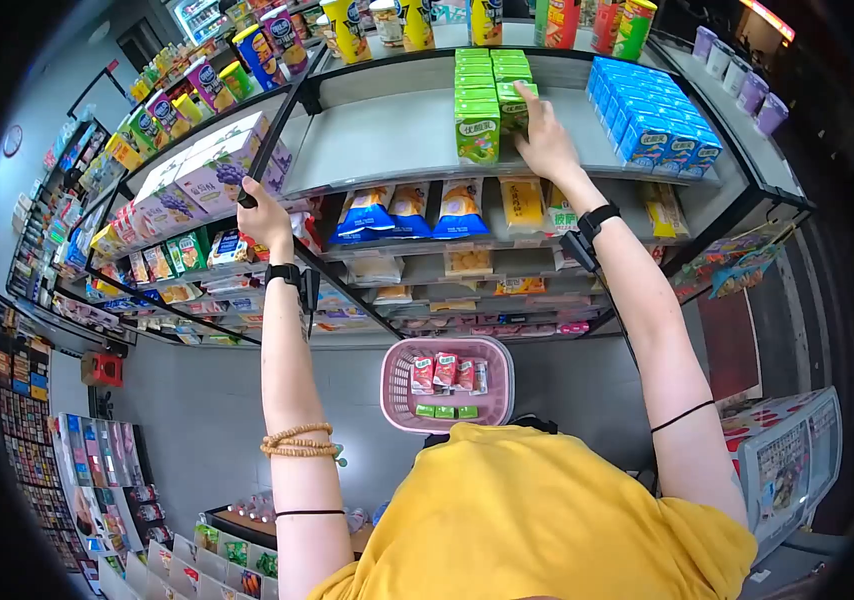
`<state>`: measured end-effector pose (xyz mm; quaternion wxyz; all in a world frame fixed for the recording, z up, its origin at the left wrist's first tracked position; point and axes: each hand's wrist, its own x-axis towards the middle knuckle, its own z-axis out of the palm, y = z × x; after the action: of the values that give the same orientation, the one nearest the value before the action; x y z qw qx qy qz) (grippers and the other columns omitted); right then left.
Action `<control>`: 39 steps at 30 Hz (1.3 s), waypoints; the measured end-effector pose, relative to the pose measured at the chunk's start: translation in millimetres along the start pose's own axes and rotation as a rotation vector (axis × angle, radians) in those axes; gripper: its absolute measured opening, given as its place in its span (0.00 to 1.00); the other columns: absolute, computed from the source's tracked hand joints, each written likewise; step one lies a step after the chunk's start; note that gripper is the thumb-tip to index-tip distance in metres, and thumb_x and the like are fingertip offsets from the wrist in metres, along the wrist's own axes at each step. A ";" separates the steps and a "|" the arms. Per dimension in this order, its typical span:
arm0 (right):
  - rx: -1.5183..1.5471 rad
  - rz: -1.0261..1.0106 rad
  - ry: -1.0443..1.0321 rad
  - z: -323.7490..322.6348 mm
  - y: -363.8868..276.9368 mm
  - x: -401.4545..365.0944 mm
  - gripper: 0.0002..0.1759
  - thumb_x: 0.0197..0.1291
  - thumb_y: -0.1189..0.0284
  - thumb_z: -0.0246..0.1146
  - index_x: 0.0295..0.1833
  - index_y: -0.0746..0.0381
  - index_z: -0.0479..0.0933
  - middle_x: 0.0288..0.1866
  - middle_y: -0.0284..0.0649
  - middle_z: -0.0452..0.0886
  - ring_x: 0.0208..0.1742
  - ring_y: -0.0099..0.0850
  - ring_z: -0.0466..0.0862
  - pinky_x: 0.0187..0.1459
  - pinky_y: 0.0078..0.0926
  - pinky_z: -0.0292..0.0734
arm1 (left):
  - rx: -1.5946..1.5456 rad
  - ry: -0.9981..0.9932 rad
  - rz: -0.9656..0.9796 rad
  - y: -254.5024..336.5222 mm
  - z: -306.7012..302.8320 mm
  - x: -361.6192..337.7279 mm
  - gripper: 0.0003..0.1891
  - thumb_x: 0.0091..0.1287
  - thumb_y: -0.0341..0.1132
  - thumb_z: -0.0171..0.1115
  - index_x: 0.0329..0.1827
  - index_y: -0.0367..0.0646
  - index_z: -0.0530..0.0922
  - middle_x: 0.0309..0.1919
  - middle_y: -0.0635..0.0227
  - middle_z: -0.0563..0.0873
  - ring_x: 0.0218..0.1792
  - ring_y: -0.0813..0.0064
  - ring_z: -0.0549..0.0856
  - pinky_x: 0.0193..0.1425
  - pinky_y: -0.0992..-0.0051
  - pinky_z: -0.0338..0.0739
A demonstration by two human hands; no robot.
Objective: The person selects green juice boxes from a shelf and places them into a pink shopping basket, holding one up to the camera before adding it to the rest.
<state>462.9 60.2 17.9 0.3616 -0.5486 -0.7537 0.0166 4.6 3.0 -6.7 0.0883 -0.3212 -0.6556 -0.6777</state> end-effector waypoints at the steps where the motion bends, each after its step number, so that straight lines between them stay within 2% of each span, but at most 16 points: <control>1: -0.002 0.005 -0.007 -0.9 -1.4 -0.4 0.51 0.62 0.75 0.68 0.85 0.39 0.50 0.68 0.62 0.72 0.59 0.70 0.80 0.59 0.63 0.80 | 0.002 0.007 0.010 -1.2 0.6 0.0 0.40 0.76 0.67 0.54 0.27 0.30 0.81 0.22 0.55 0.86 0.27 0.56 0.87 0.37 0.55 0.76; 10: 0.010 -0.051 0.037 4.6 6.4 1.8 0.51 0.62 0.73 0.70 0.84 0.35 0.50 0.64 0.61 0.73 0.59 0.66 0.81 0.58 0.61 0.81 | -0.005 -0.002 0.020 -4.8 0.3 1.5 0.40 0.77 0.67 0.53 0.27 0.30 0.81 0.21 0.55 0.86 0.26 0.55 0.86 0.36 0.55 0.76; 13: 0.003 -0.033 0.020 -1.3 -0.7 -0.6 0.52 0.60 0.76 0.69 0.85 0.40 0.51 0.66 0.61 0.73 0.60 0.68 0.79 0.59 0.61 0.79 | 0.006 -0.018 -0.001 -6.2 0.9 2.1 0.38 0.77 0.64 0.54 0.30 0.30 0.83 0.22 0.53 0.87 0.27 0.53 0.87 0.36 0.54 0.76; 16: 0.029 -0.044 0.052 1.4 0.9 -1.0 0.51 0.59 0.77 0.69 0.84 0.40 0.52 0.66 0.61 0.73 0.59 0.68 0.80 0.58 0.61 0.79 | 0.019 -0.008 0.012 -5.1 -0.6 1.9 0.38 0.77 0.63 0.55 0.32 0.29 0.84 0.24 0.51 0.88 0.29 0.50 0.88 0.37 0.53 0.77; 19: 0.050 -0.070 0.064 5.9 6.7 0.9 0.50 0.61 0.75 0.69 0.84 0.36 0.52 0.66 0.60 0.72 0.58 0.65 0.81 0.59 0.61 0.80 | 0.010 -0.004 -0.004 -7.8 1.6 3.2 0.38 0.77 0.64 0.55 0.32 0.29 0.85 0.26 0.49 0.89 0.30 0.48 0.88 0.39 0.52 0.77; 22: 0.045 -0.005 0.027 -2.6 -3.2 -1.4 0.49 0.61 0.75 0.69 0.82 0.36 0.55 0.67 0.57 0.71 0.62 0.64 0.80 0.60 0.58 0.80 | 0.015 -0.031 -0.004 -8.9 0.2 3.9 0.39 0.77 0.64 0.54 0.32 0.28 0.84 0.26 0.49 0.89 0.31 0.47 0.88 0.39 0.51 0.78; 28: 0.025 -0.289 0.321 8.8 7.7 2.5 0.41 0.57 0.78 0.72 0.76 0.49 0.66 0.67 0.52 0.71 0.68 0.58 0.75 0.65 0.50 0.78 | 0.035 0.003 0.017 5.5 -5.0 -1.4 0.38 0.77 0.64 0.55 0.31 0.28 0.84 0.25 0.49 0.88 0.30 0.47 0.88 0.39 0.52 0.78; 31: 0.090 -0.321 0.293 1.8 6.6 -1.2 0.35 0.56 0.80 0.73 0.69 0.56 0.70 0.66 0.50 0.74 0.67 0.55 0.77 0.65 0.47 0.77 | 0.006 0.001 0.020 7.1 -5.2 -1.6 0.38 0.77 0.63 0.55 0.30 0.29 0.84 0.25 0.49 0.88 0.30 0.47 0.88 0.38 0.52 0.78; 37: 0.160 -0.381 0.282 -13.4 5.3 -5.2 0.32 0.53 0.81 0.75 0.65 0.59 0.74 0.56 0.48 0.81 0.61 0.54 0.81 0.61 0.46 0.79 | -0.011 -0.001 0.056 7.8 -7.1 -1.7 0.38 0.77 0.63 0.56 0.30 0.29 0.83 0.24 0.49 0.88 0.30 0.46 0.88 0.38 0.51 0.78; 39: 0.128 -0.420 0.386 -30.6 -7.1 -10.2 0.34 0.53 0.80 0.76 0.67 0.58 0.73 0.55 0.46 0.83 0.57 0.51 0.83 0.56 0.44 0.81 | 0.008 -0.009 0.047 5.1 -5.3 0.9 0.38 0.77 0.63 0.55 0.30 0.29 0.83 0.25 0.48 0.88 0.30 0.46 0.89 0.38 0.51 0.78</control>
<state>475.7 37.5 38.1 0.5278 -0.3496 -0.7654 -0.1158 5.0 -2.3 -1.6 0.1025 -0.3392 -0.6511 -0.6712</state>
